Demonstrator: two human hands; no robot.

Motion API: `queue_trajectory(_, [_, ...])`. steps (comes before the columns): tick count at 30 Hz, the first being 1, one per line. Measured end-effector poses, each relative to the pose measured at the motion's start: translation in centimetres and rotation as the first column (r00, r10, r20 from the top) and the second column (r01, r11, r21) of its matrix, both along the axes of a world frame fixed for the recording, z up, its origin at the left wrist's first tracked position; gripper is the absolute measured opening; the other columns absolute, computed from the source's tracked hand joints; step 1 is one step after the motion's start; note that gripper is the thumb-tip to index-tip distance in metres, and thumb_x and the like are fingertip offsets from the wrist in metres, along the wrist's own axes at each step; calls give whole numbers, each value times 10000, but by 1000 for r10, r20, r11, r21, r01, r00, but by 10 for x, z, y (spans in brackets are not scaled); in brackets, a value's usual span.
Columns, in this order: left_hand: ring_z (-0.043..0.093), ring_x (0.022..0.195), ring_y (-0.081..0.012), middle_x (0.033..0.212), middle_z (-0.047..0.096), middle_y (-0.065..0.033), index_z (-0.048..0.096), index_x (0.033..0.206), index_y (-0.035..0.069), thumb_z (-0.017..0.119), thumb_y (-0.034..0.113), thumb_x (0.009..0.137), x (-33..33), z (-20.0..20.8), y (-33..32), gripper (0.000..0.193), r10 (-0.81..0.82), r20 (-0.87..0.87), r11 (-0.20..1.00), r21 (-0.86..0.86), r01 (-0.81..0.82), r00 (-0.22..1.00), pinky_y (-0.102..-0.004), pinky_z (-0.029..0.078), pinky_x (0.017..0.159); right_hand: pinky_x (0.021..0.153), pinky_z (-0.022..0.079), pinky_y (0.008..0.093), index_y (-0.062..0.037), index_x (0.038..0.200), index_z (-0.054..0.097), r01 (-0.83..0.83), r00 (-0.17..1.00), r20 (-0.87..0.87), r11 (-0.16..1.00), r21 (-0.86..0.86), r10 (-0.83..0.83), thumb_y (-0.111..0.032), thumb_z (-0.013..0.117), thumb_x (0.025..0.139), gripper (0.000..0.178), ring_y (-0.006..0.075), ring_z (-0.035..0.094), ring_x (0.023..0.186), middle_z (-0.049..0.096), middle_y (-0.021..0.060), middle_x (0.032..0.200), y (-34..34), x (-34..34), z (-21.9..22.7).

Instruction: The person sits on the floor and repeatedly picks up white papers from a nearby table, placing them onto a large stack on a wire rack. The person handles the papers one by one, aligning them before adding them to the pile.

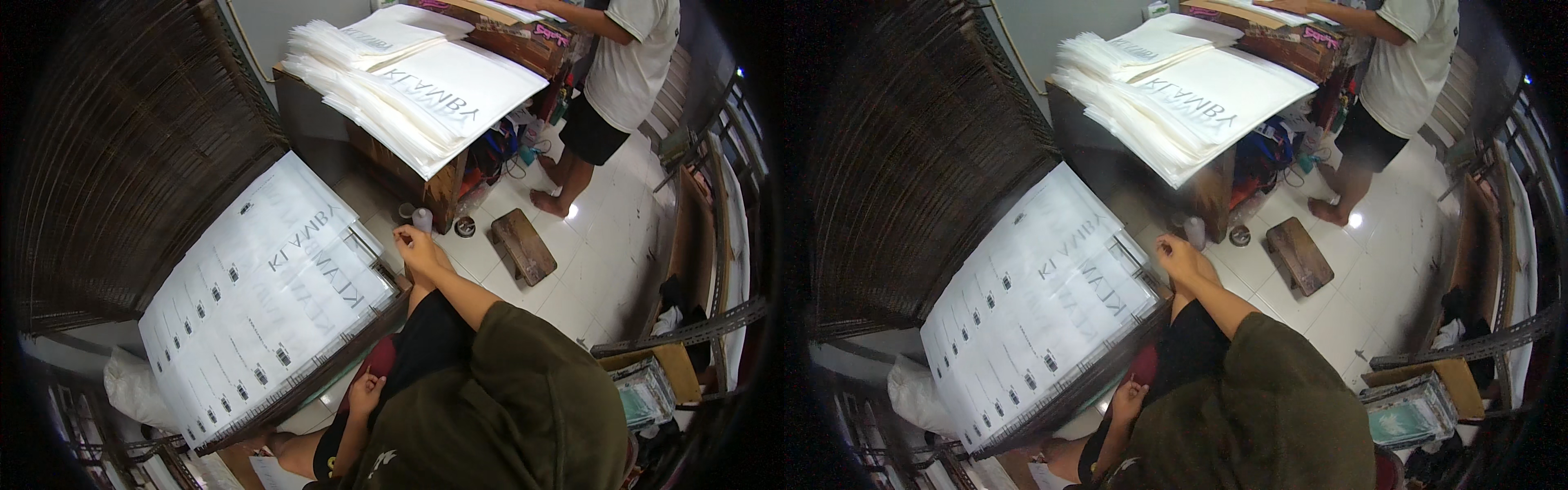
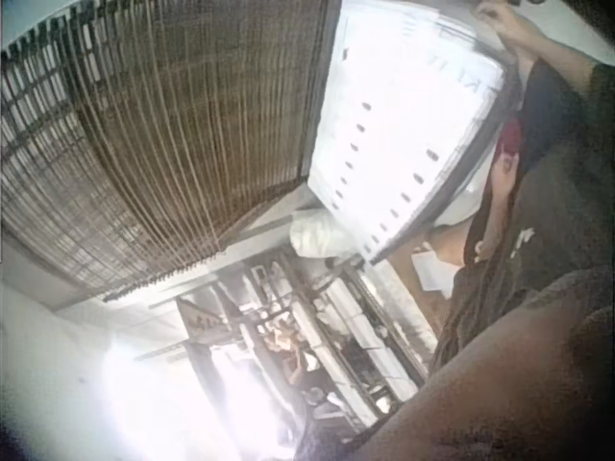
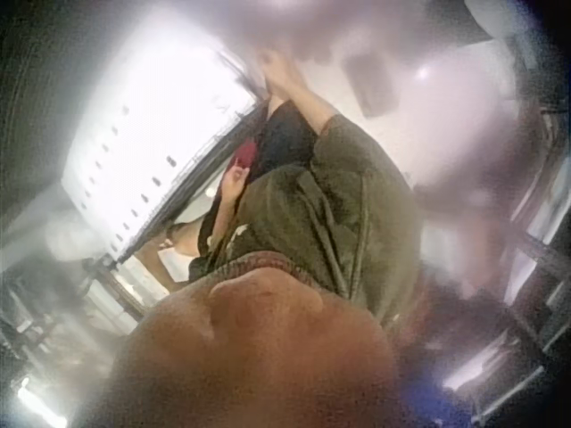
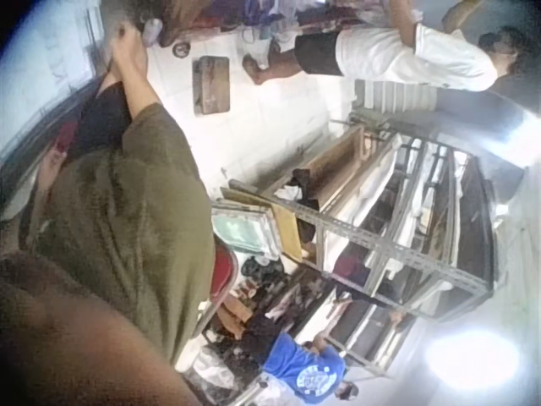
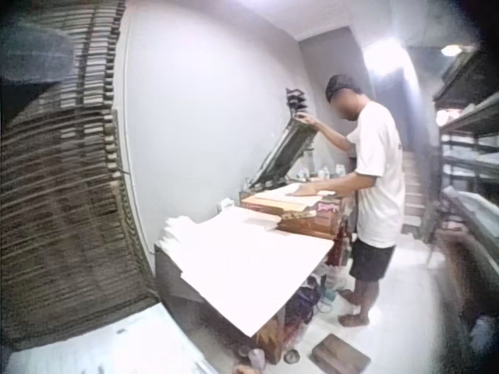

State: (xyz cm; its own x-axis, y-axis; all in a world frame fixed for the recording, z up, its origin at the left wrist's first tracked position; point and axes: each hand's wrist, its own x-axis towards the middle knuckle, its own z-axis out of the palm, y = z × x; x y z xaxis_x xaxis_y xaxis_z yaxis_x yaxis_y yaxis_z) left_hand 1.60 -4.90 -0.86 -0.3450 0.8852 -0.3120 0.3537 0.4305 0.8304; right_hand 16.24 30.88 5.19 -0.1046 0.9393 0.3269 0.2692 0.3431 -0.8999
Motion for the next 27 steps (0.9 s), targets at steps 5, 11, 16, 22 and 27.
queue_trajectory(5, [502,503,-146,533,507,-42,594,737,44,726,312,777,2,17,2,302,-26,-128,999,-48,20,991,-304,412,529,581,470,275,-48,971,668,-364,928,-23,916,172,373,-109,654,775,205,126,586,636,632,85,736,-39,-3,122])
queue_trajectory(11, [548,516,-183,535,537,-60,601,732,61,718,329,775,2,22,-1,296,-14,-133,997,-83,3,991,-336,458,578,689,461,271,27,995,599,3,931,-302,819,574,207,-176,558,864,246,159,564,792,602,82,855,9,32,256])
queue_trajectory(16, [542,509,-183,533,529,-57,600,731,73,711,344,782,-1,6,-5,297,-18,-158,1000,-12,17,987,-326,478,615,758,478,383,-67,1332,337,264,540,-837,962,67,-90,-441,680,802,734,222,488,1052,457,98,1194,143,90,320])
queue_trajectory(22, [538,505,-190,544,531,-60,597,745,68,703,355,792,0,22,1,309,-36,-74,994,-103,28,997,-349,486,629,1010,311,442,13,1392,142,463,610,-730,887,12,-309,-364,838,655,1081,292,332,1292,327,203,1388,224,122,314])
queue_trajectory(27, [525,504,-160,546,531,-51,592,761,63,702,361,794,-2,12,-1,320,-84,-136,994,61,93,987,-320,473,612,722,510,355,0,1106,547,105,669,-743,991,86,-6,-137,706,799,372,217,603,924,597,107,1063,210,92,320])
